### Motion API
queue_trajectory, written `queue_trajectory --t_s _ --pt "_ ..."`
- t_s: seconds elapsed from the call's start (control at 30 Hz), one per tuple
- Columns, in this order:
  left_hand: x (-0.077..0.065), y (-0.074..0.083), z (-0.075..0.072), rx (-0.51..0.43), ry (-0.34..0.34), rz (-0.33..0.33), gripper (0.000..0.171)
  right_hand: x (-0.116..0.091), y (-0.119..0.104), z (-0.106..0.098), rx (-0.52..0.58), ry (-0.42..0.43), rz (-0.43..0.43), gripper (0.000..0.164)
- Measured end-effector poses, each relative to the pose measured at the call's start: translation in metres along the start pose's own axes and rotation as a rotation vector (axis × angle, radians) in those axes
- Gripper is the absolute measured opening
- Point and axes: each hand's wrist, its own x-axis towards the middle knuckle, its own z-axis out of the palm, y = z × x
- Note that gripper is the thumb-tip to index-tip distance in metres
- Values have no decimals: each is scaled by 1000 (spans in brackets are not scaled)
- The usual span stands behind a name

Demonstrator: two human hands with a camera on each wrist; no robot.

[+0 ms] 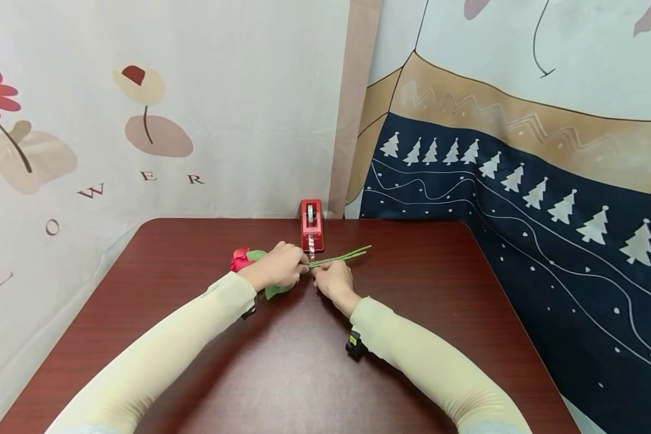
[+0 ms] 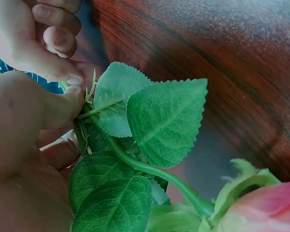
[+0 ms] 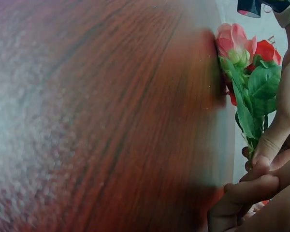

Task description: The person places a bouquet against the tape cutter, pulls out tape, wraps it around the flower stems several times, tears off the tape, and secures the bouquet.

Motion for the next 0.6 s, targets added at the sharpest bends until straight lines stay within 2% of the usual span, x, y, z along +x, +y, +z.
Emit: queue_trajectory --t_s 0.1,0.2,0.33,0.43,0.6 --pt "0 0 -1 -5 6 7 19 -9 -7 -3 110 -53 57 30" --pt "-1 0 -2 -2 7 7 19 -9 -7 -4 305 -144 119 27" --pt "-2 -1 -2 9 -3 2 19 -5 -6 -6 556 -249 211 16" --pt "-4 -2 -2 10 -12 4 20 -3 -8 -7 659 -306 251 8" --pt "-4 -4 -1 22 -3 8 24 -2 -9 -6 783 -388 285 9"
